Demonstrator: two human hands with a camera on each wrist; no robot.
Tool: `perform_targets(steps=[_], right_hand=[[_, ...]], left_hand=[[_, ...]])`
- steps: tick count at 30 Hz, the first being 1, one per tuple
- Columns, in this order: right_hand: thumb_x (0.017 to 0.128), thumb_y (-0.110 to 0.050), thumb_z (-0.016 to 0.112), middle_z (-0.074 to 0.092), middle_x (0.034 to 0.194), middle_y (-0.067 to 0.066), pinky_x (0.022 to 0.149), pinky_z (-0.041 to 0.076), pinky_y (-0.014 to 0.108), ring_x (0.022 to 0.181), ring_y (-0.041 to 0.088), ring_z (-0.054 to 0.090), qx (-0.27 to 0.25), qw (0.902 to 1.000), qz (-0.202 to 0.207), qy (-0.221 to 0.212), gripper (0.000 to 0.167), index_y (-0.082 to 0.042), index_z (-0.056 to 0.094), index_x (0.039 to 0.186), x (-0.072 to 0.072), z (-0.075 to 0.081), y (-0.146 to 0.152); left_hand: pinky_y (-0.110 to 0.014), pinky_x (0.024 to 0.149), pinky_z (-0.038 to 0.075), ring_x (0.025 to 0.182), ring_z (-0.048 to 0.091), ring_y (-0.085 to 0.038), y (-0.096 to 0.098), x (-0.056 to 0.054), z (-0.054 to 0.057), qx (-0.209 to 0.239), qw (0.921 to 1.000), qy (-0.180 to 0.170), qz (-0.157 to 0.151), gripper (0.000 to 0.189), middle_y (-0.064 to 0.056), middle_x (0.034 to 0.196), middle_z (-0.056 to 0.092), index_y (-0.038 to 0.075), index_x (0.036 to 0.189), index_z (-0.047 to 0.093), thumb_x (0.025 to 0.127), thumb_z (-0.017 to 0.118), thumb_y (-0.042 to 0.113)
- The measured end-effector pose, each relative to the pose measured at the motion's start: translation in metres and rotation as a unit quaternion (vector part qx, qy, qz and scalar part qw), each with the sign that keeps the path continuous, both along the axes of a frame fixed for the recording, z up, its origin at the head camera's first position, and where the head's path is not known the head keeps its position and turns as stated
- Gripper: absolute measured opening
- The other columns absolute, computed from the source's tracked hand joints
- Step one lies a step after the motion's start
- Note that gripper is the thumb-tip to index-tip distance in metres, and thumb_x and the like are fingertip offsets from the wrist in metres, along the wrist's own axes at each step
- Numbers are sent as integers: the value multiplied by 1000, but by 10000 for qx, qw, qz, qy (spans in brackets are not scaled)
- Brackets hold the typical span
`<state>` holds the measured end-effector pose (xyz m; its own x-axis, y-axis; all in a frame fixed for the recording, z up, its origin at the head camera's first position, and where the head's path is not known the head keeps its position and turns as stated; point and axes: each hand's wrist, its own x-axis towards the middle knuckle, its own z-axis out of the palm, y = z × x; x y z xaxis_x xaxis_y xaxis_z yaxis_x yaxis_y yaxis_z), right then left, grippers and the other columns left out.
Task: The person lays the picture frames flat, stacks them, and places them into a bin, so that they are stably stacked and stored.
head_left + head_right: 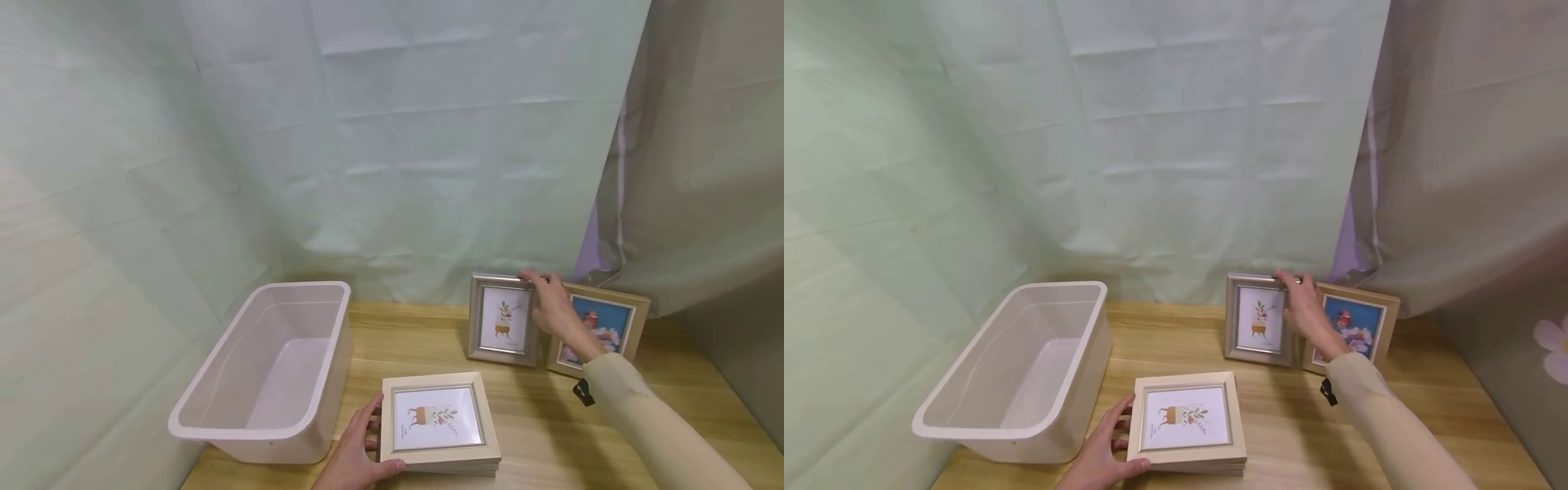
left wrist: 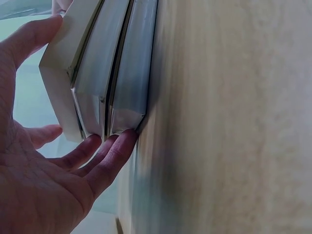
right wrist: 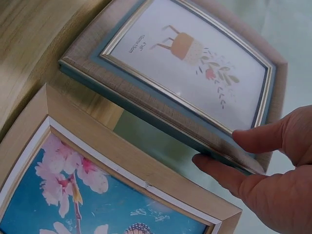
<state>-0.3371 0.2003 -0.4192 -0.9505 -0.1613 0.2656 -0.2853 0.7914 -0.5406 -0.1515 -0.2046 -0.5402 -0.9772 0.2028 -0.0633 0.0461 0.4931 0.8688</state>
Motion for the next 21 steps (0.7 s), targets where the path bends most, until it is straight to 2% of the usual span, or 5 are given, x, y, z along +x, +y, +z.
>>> perform_targets(steps=[6,10,15,18,21], right_hand=[[79,26,55,36,152,50,86,61,65,129,69,52,50,9999,-96,-43,84,-3,48,157,-2,1,4],[78,25,52,41,146,46,83,59,59,117,61,57,-42,9999,-128,21,82,-4,51,155,-2,0,8],[78,22,53,51,128,37,72,47,39,94,38,55,-215,9994,-139,233,77,-3,59,150,0,-2,13],[78,21,57,55,121,32,73,44,35,94,35,53,-297,9988,-163,365,74,-2,63,149,3,-4,13],[79,18,61,57,120,31,77,46,37,100,37,53,-397,9981,-240,409,72,-2,65,148,8,-4,13]], left_hand=[[-30,92,59,121,64,-31,1,0,4,51,9998,-174,13,121,-22,154,50,16,173,28,76,100,30],[-32,90,59,112,67,-29,1,0,5,56,9999,-158,3,117,-21,151,51,16,172,31,78,99,28],[-32,89,62,119,65,-34,4,0,10,356,9977,390,425,103,-21,151,54,7,163,42,77,97,19],[-34,90,63,121,64,-37,6,-1,15,528,9925,780,785,95,-21,151,57,5,158,47,78,96,17],[-34,90,63,122,64,-29,8,-1,22,571,9875,1052,1029,89,-21,148,60,8,156,51,79,94,17]])
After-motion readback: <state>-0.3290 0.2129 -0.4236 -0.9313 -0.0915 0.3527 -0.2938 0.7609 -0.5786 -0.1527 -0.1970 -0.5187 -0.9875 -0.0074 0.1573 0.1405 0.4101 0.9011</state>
